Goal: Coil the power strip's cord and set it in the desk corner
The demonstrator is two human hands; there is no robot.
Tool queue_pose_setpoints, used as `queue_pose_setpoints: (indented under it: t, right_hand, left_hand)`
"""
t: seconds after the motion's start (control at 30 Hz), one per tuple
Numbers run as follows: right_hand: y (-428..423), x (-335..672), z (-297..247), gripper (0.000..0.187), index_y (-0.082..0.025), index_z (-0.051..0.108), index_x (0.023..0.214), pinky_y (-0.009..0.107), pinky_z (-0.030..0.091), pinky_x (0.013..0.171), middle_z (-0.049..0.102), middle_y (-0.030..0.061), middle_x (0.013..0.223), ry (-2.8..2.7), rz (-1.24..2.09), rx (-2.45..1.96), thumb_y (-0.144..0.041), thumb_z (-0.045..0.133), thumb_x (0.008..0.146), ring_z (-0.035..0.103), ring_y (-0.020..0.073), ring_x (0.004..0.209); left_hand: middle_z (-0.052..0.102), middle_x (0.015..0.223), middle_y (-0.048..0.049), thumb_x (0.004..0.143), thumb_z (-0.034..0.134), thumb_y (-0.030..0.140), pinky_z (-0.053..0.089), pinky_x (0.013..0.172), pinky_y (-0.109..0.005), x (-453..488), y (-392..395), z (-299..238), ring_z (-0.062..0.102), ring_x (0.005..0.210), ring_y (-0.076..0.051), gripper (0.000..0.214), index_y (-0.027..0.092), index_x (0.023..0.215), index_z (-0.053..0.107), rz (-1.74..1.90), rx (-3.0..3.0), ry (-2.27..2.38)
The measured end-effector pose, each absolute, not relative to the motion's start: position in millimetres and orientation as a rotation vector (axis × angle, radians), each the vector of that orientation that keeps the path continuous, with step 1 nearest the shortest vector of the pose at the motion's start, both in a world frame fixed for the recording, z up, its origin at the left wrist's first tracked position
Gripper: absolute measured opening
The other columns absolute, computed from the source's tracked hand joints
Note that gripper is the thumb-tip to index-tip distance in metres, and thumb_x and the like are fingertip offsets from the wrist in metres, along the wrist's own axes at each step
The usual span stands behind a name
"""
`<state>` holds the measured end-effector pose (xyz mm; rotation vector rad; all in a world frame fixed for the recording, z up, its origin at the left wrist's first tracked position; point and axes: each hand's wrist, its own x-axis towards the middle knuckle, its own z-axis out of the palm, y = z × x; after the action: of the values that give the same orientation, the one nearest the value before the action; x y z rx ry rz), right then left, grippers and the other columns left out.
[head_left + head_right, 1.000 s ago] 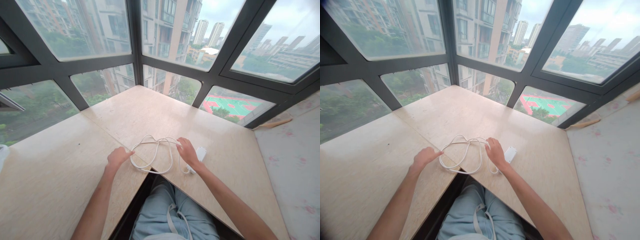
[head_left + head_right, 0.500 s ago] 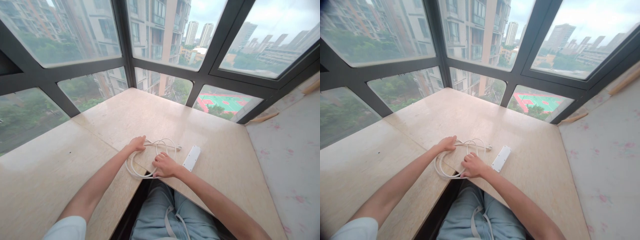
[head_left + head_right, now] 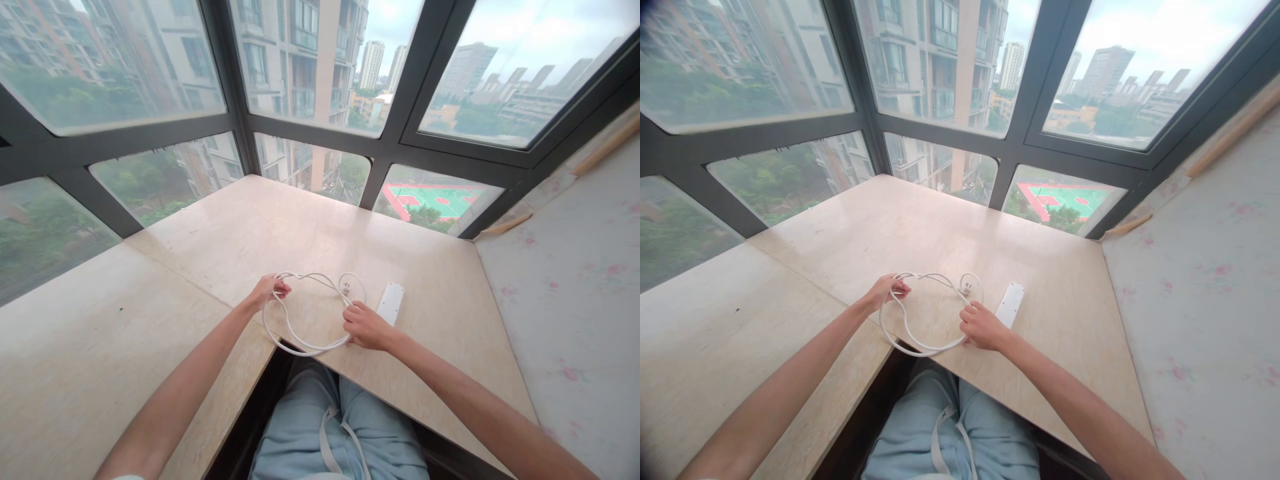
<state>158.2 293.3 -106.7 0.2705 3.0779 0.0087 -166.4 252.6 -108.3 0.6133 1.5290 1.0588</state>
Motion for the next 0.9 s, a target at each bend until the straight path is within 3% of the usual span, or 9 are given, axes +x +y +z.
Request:
queue_pose_setpoints:
  t: [0.1, 0.23, 0.33, 0.43, 0.5, 0.6, 0.7, 0.8, 0.9]
  right_hand:
    - [298.2, 179.1, -105.9, 0.023, -0.013, 0.062, 0.082, 0.041, 0.043, 0.09, 0.058, 0.013, 0.107, 3.154, -0.022, 0.298, -0.035, 0.067, 0.083, 0.051, 0.0263, 0.103]
    - [297.4, 208.5, -109.9, 0.015, -0.014, 0.063, 0.098, 0.045, 0.043, 0.099, 0.037, 0.0174, 0.143, 3.294, -0.045, 0.378, -0.022, 0.063, 0.084, 0.039, 0.0316, 0.129]
    - [294.5, 225.8, -119.1, 0.035, -0.018, 0.057, 0.121, 0.047, 0.041, 0.104, 0.024, 0.0172, 0.151, 3.383, -0.015, 0.481, -0.017, 0.058, 0.086, 0.029, 0.0324, 0.138]
    - [293.1, 238.3, -131.5, 0.06, -0.02, 0.034, 0.145, 0.048, 0.036, 0.11, 0.015, 0.0167, 0.155, 3.427, 0.023, 0.742, -0.018, 0.053, 0.088, 0.019, 0.0309, 0.144]
    - [293.0, 244.4, -138.5, 0.07, -0.016, 0.022, 0.149, 0.049, 0.034, 0.11, 0.016, 0.0199, 0.154, 3.382, -0.018, 1.077, -0.023, 0.054, 0.088, 0.018, 0.0313, 0.144]
    - [292.3, 250.9, -141.9, 0.065, -0.01, 0.034, 0.142, 0.052, 0.032, 0.11, 0.042, 0.023, 0.141, 3.14, -0.17, 1.427, -0.03, 0.057, 0.084, 0.04, 0.0322, 0.133]
    - [290.7, 257.9, -136.2, 0.029, -0.016, 0.059, 0.11, 0.059, 0.02, 0.111, 0.063, 0.0134, 0.116, 2.957, -0.237, 1.385, -0.028, 0.052, 0.085, 0.051, 0.0295, 0.122]
    - [293.3, 272.1, -129.3, 0.019, -0.018, 0.062, 0.091, 0.067, 0.006, 0.108, 0.065, 0.0102, 0.111, 2.876, -0.225, 1.382, -0.024, 0.045, 0.088, 0.045, 0.0296, 0.128]
    - [305.2, 295.7, -129.1, 0.023, -0.02, 0.065, 0.095, 0.072, 0.011, 0.103, 0.049, 0.0138, 0.138, 2.779, -0.322, 1.494, -0.03, 0.046, 0.088, 0.038, 0.0324, 0.133]
  left_hand:
    - [0.063, 0.072, -0.0081, 0.073, 0.045, 0.002, 0.047, 0.051, -0.023, -149.8, 243.9, -101.3, 0.058, 0.053, -0.011, 0.012, 0.013, 0.076, 0.046, 1.166, 0.422, 1.343]
    - [0.038, 0.05, 0.0065, 0.092, 0.039, 0.012, 0.02, 0.032, -0.015, -133.2, 230.8, -94.3, 0.022, 0.03, -0.002, 0.018, 0.012, 0.075, 0.045, 1.283, 0.288, 1.141]
    - [0.021, 0.047, 0.0104, 0.101, 0.028, 0.025, 0.015, 0.031, -0.015, -122.1, 220.2, -95.4, 0.015, 0.029, -0.003, 0.032, 0.012, 0.078, 0.046, 1.382, 0.221, 1.042]
    - [0.018, 0.045, 0.0105, 0.103, 0.027, 0.03, 0.012, 0.031, -0.016, -112.6, 209.4, -100.3, 0.014, 0.027, -0.003, 0.036, 0.013, 0.079, 0.048, 1.463, 0.107, 0.93]
    - [0.019, 0.045, 0.0103, 0.102, 0.031, 0.03, 0.009, 0.031, -0.016, -108.1, 202.5, -102.2, 0.014, 0.027, -0.003, 0.034, 0.013, 0.08, 0.049, 1.484, 0.08, 0.897]
    - [0.019, 0.045, 0.0102, 0.1, 0.036, 0.029, 0.009, 0.031, -0.015, -104.5, 194.1, -98.2, 0.014, 0.027, -0.003, 0.028, 0.014, 0.081, 0.051, 1.503, 0.175, 0.912]
    - [0.019, 0.045, 0.0102, 0.099, 0.04, 0.029, 0.01, 0.031, -0.015, -106.3, 189.1, -88.5, 0.014, 0.027, -0.003, 0.026, 0.014, 0.082, 0.052, 1.516, 0.274, 0.925]
    - [0.019, 0.045, 0.0101, 0.099, 0.039, 0.029, 0.01, 0.031, -0.015, -116.0, 185.8, -82.4, 0.015, 0.026, -0.003, 0.027, 0.014, 0.081, 0.051, 1.544, 0.25, 0.942]
    - [0.021, 0.043, 0.01, 0.101, 0.034, 0.026, 0.008, 0.031, -0.016, -132.9, 181.1, -86.9, 0.017, 0.025, -0.003, 0.03, 0.013, 0.079, 0.049, 1.559, 0.144, 0.923]
